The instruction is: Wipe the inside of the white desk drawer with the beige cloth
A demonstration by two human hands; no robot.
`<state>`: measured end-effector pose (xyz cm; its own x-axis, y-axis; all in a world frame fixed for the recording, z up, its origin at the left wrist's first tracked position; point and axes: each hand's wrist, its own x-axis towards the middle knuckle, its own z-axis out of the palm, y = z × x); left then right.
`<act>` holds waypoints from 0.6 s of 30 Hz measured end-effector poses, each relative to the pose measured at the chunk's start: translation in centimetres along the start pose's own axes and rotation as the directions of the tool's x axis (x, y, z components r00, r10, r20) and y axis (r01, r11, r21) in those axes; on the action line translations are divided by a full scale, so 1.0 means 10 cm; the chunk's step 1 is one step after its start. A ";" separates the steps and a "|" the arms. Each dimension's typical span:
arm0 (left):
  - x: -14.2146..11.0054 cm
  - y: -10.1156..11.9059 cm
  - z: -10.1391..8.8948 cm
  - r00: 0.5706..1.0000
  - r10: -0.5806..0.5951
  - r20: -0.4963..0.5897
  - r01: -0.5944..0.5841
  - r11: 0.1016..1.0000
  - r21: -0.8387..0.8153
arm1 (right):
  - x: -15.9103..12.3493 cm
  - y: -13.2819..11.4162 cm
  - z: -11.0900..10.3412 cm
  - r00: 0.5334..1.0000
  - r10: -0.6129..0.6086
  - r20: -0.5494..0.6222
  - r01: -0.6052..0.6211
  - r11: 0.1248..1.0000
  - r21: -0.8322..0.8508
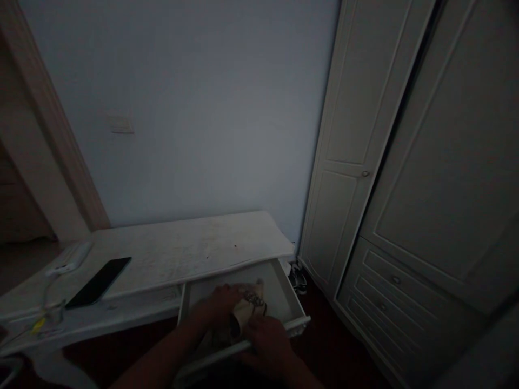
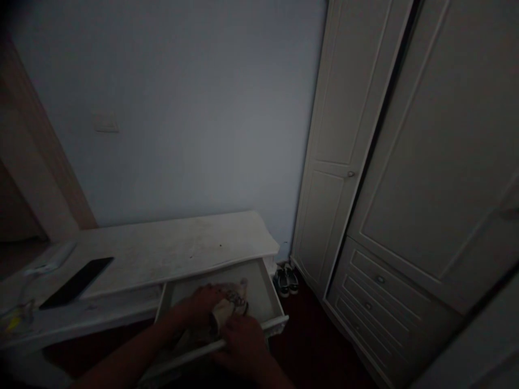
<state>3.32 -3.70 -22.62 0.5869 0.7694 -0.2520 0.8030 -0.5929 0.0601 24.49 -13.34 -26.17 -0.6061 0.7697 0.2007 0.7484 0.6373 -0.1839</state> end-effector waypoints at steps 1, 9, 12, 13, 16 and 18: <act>0.01 0.01 -0.04 1.000 -0.002 -0.023 0.002 1.000 0.008 | 0.00 0.00 0.02 1.000 0.005 -0.012 -0.005 1.000 0.003; 0.17 0.44 -0.16 0.968 0.243 -0.054 -0.243 0.970 0.019 | -0.02 0.06 0.16 1.000 0.029 -0.011 -0.029 0.999 -0.021; 0.24 0.59 -0.12 0.966 0.253 -0.048 -0.254 0.967 -0.027 | -0.03 0.07 0.18 0.999 0.027 -0.046 -0.028 0.999 -0.015; 0.26 0.60 -0.11 0.974 0.217 -0.058 -0.219 0.975 -0.032 | -0.03 0.07 0.19 0.998 0.031 -0.047 -0.032 0.999 -0.023; 0.28 0.48 -0.11 0.992 0.111 -0.064 -0.115 0.992 -0.050 | -0.04 0.08 0.20 0.998 0.036 -0.047 -0.039 0.998 -0.052; 0.25 0.31 -0.11 0.997 0.030 -0.065 -0.035 0.997 -0.069 | -0.04 0.09 0.22 0.998 0.011 -0.065 -0.015 0.998 -0.055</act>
<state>7.38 -3.33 -21.99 0.6165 0.7648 -0.1872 0.7873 -0.6016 0.1351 24.82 -13.01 -28.50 -0.5787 0.7727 0.2608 0.7709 0.6226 -0.1341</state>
